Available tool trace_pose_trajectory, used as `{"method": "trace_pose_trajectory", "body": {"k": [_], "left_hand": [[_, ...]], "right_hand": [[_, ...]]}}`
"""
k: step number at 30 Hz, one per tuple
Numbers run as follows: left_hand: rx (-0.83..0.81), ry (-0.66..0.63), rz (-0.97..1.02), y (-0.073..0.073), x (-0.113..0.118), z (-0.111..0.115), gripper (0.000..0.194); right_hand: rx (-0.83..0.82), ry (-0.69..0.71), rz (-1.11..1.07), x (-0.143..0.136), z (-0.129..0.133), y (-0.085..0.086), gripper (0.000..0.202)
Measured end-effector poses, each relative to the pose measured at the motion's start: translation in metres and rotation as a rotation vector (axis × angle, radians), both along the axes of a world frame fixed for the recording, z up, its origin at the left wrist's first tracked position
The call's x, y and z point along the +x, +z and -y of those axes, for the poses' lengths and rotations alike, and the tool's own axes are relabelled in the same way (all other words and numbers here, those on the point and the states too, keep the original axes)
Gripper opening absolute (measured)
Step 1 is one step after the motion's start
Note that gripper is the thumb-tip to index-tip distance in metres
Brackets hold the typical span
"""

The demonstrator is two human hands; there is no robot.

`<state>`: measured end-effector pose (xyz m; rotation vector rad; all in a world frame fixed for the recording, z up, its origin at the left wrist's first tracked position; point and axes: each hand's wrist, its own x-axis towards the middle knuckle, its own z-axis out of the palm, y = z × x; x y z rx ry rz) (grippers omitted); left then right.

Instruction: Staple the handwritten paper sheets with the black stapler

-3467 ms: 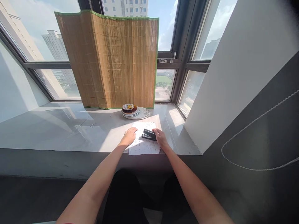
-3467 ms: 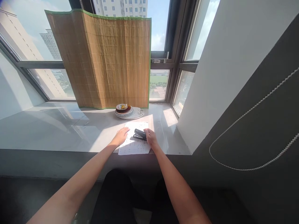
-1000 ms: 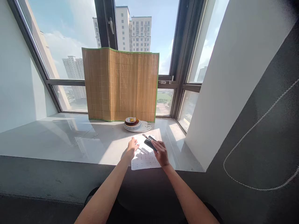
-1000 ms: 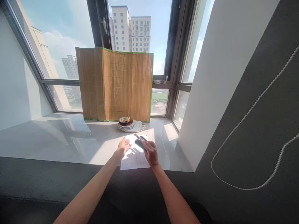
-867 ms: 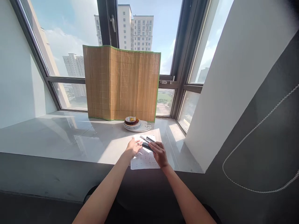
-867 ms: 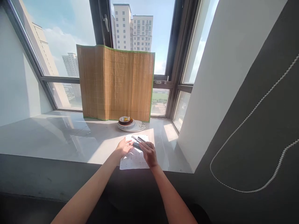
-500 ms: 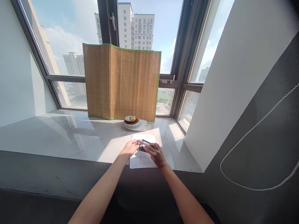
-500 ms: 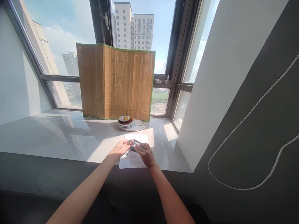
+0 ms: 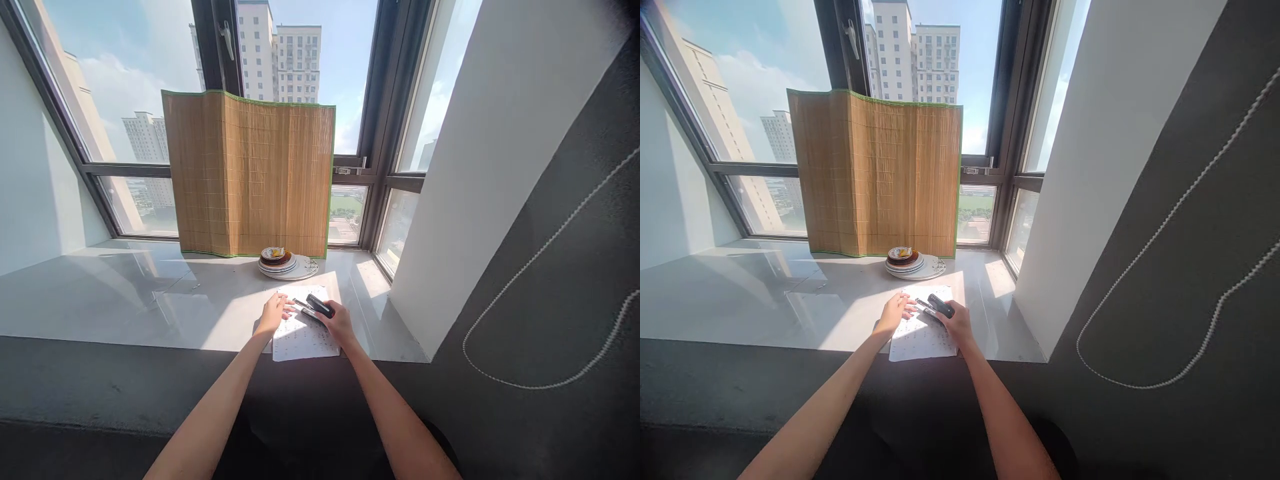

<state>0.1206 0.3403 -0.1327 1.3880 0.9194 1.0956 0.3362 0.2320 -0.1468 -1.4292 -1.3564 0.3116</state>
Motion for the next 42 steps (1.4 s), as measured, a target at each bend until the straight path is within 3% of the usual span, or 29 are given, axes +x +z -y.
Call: {"method": "trace_pose_trajectory", "body": {"k": [3,7,12,17,22,28,33,35,36,40,42], "left_hand": [[0.071,-0.068,-0.049,-0.002,-0.003,0.004,0.029],[0.156,-0.254,-0.126,0.003,-0.004,0.015,0.041],[0.247,-0.452,-0.214,0.011,-0.006,0.024,0.05],[0.249,-0.495,-0.198,0.014,-0.007,0.025,0.053],[0.234,-0.472,-0.235,0.016,-0.006,0.028,0.046],[0.25,-0.458,-0.258,0.022,-0.006,0.032,0.04],[0.278,-0.453,-0.266,0.018,-0.003,0.033,0.035],[0.278,-0.39,-0.271,0.015,-0.005,0.029,0.036],[0.294,-0.286,-0.294,0.014,-0.007,0.026,0.037],[0.382,0.234,-0.479,0.013,-0.024,-0.003,0.036],[0.403,0.322,-0.567,0.013,-0.032,-0.024,0.02]], "right_hand": [[0.04,0.017,0.081,-0.001,-0.001,-0.001,0.032],[0.267,-0.008,0.348,-0.009,0.006,0.005,0.043],[0.379,0.147,0.649,-0.017,0.012,0.007,0.019],[0.417,0.149,0.651,-0.017,0.011,0.002,0.014],[0.406,0.219,0.708,-0.02,0.015,0.005,0.016],[0.412,0.204,0.762,-0.02,0.017,0.006,0.022],[0.421,0.245,0.737,-0.021,0.017,0.003,0.024],[0.445,0.214,0.667,-0.021,0.017,0.004,0.022],[0.457,0.159,0.605,-0.019,0.017,0.004,0.022],[0.374,-0.305,0.292,0.007,0.013,0.001,0.028],[0.211,-0.448,0.216,0.031,0.004,-0.002,0.026]]}}
